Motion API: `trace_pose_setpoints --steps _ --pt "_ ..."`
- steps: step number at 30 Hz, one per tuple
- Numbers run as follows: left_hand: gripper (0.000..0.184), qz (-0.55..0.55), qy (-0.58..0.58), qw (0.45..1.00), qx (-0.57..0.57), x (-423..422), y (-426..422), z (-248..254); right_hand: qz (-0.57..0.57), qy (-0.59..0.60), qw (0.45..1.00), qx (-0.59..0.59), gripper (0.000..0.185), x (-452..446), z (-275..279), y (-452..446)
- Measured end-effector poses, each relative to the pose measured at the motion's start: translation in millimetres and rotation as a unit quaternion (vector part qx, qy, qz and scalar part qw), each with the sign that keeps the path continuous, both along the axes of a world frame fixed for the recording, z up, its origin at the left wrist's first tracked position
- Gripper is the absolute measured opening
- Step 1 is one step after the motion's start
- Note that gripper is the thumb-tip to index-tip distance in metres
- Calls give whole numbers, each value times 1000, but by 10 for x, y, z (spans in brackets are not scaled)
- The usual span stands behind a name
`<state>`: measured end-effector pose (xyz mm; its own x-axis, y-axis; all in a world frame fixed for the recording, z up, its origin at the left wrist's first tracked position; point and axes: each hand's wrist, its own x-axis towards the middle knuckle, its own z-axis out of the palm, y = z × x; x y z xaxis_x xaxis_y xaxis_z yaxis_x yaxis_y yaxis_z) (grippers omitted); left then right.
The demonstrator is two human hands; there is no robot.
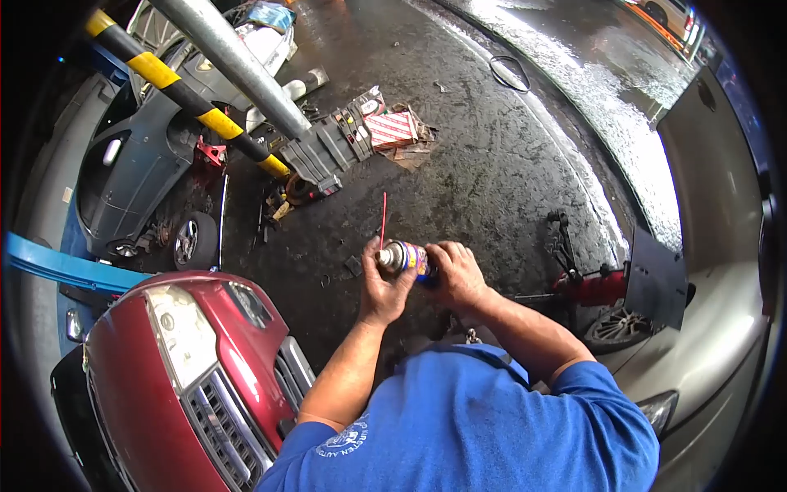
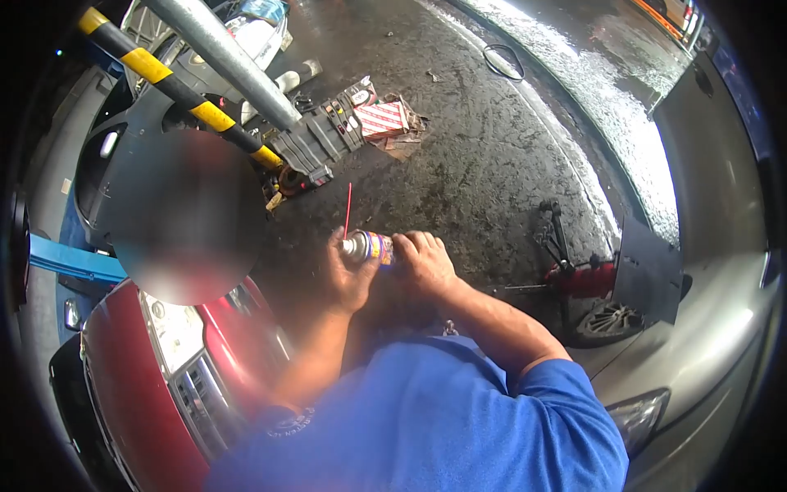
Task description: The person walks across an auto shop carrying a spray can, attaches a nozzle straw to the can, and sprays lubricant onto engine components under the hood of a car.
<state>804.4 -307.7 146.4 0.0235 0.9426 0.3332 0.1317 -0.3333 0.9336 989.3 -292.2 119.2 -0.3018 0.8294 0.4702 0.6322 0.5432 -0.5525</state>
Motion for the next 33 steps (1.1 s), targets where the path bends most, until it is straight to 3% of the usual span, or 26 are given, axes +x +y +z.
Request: trace_pose_setpoints --steps 2,4,10,13,23,31,33 --pt "57 -27 -134 991 -10 -8 551 15 1 -17 1000 -12 65 62 140 558" --pt "41 0 -165 986 -23 -11 1096 -12 10 -31 999 -8 65 155 275 1087" --pt "32 -20 -181 981 -67 113 2786 -14 16 -42 998 -33 66 360 141 2718" --pt "28 -57 -281 951 -111 203 3711 -93 11 -46 998 -45 67 478 98 3608" --pt "30 -107 -233 960 -110 815 6520 332 -54 -38 996 -62 74 1118 393 6108" --pt "30 -100 -236 954 -156 1719 8582 162 -50 -22 997 -57 75 1983 136 8240" --pt "28 -81 -247 959 -115 1931 9186 -19 -42 -36 997 -60 75 2232 221 8799"
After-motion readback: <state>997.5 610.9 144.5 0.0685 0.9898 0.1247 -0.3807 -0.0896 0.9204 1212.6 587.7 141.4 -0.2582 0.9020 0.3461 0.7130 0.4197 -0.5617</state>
